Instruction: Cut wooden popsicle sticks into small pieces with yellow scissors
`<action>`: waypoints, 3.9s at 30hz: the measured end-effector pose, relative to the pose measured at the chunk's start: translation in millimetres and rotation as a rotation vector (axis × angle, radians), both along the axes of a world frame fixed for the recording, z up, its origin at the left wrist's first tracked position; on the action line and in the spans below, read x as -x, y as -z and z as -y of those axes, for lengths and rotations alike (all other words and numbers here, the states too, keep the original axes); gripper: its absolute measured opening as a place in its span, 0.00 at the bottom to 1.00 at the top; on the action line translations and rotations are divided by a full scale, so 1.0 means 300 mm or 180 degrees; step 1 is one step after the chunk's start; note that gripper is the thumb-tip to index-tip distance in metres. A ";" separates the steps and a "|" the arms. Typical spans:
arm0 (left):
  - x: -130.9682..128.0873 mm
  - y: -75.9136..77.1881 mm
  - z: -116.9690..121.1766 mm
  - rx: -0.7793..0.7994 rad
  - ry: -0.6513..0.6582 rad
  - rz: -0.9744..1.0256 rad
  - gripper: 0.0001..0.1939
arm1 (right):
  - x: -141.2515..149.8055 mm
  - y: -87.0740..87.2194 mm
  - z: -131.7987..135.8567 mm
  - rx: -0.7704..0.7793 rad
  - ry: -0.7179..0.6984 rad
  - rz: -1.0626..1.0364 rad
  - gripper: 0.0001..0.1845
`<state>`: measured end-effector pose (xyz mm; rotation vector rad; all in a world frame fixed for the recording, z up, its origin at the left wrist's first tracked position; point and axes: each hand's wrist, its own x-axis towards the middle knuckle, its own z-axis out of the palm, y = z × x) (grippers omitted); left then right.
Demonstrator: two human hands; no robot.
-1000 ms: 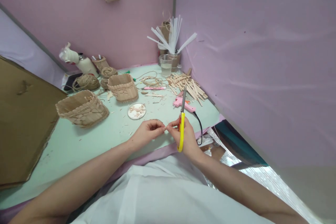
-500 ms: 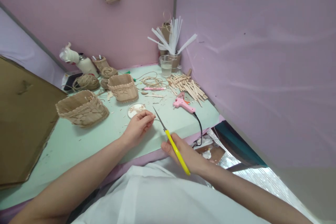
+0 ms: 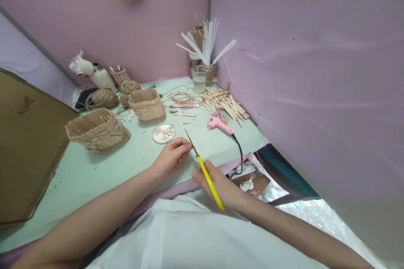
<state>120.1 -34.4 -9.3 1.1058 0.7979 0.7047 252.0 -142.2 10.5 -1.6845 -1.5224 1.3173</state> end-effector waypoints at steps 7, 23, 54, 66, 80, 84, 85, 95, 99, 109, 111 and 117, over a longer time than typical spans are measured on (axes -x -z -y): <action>0.002 -0.011 -0.006 -0.0009 0.0068 -0.0100 0.06 | -0.006 -0.010 0.002 0.0077 -0.0037 0.0070 0.20; 0.005 0.000 -0.038 0.0254 0.0683 -0.0780 0.08 | -0.032 0.085 0.024 0.0075 0.0153 0.0124 0.17; 0.005 0.007 0.000 -0.0115 0.0959 -0.0534 0.10 | -0.033 0.112 -0.105 -0.1357 0.1197 -0.0522 0.16; 0.002 -0.022 0.015 -0.0612 -0.0403 0.0057 0.07 | -0.006 0.066 -0.029 -0.0604 0.0301 0.0778 0.14; -0.004 0.000 0.036 -0.0794 -0.0498 0.0326 0.05 | 0.002 0.025 -0.021 -0.0391 0.0402 0.1651 0.18; -0.006 0.005 0.039 -0.0782 -0.0424 0.0279 0.05 | 0.001 0.032 -0.020 -0.0354 0.0383 0.1565 0.18; -0.006 0.007 0.040 -0.0787 -0.0388 0.0287 0.05 | 0.000 0.035 -0.019 -0.0352 0.0373 0.1515 0.18; -0.010 0.042 0.035 -0.0478 -0.0176 0.0335 0.04 | -0.008 0.093 -0.004 -0.0361 0.0272 0.1041 0.11; -0.012 0.047 0.032 -0.0338 -0.0068 0.0184 0.06 | -0.020 0.129 -0.001 -0.0264 0.0299 0.0694 0.11; 0.001 0.015 0.019 0.0244 0.0764 -0.0159 0.11 | -0.055 0.104 -0.053 -0.1321 0.1227 -0.0089 0.12; 0.003 0.014 0.019 0.0319 0.0850 -0.0271 0.11 | -0.054 0.090 -0.056 -0.1478 0.1262 -0.0232 0.13; 0.003 0.015 0.025 0.0254 0.1049 -0.0292 0.12 | -0.038 0.084 -0.053 -0.1539 0.1290 -0.0292 0.13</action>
